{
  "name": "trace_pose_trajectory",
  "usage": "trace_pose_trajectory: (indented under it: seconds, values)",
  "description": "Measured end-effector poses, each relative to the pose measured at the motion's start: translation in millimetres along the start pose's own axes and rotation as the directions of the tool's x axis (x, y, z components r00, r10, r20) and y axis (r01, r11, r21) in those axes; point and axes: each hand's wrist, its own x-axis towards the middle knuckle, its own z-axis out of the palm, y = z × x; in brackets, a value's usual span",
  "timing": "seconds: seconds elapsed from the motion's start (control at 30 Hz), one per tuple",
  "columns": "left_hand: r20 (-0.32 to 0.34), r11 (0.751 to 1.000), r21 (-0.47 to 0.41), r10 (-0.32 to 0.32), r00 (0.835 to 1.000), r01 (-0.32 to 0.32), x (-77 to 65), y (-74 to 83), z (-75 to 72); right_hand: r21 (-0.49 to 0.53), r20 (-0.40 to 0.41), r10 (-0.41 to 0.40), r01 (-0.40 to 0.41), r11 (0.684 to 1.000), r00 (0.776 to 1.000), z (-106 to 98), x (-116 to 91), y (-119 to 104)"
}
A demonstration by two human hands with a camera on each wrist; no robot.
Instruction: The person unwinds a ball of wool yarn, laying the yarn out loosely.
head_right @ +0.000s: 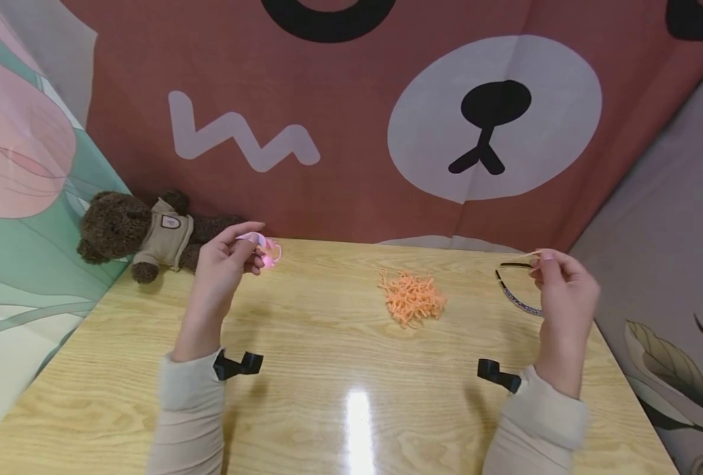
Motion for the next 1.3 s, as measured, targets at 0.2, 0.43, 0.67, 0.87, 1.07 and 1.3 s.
trace_pose_trajectory:
  seconds: [0.2,0.43,0.67,0.87,1.07,1.3]
  values:
    - [0.113,0.997,-0.077,0.031,0.993,-0.023,-6.6,5.9,22.9,-0.419,0.221,-0.128,0.212,0.883,0.967,37,-15,9]
    - [0.219,0.997,-0.062,0.049,0.974,-0.036,-16.0,8.8,45.7,-0.393,0.719,-0.192,0.618,0.681,0.668,113,-70,28]
    - [0.318,0.998,-0.037,0.053,0.947,-0.043,-21.4,7.7,59.7,-0.222,0.893,-0.099,0.620,0.753,0.440,151,-116,52]
    - [0.287,0.995,0.026,0.087,0.954,-0.099,-19.3,5.8,57.2,-0.202,0.819,-0.154,0.529,0.824,0.553,140,-106,44]
    - [0.367,0.989,0.102,0.063,0.928,-0.108,-19.3,5.6,53.7,-0.152,0.713,-0.212,0.442,0.884,0.668,126,-92,31]
    - [0.569,0.965,0.210,0.008,0.822,-0.155,-22.8,6.5,54.0,-0.149,0.677,-0.230,0.436,0.888,0.699,121,-84,27]
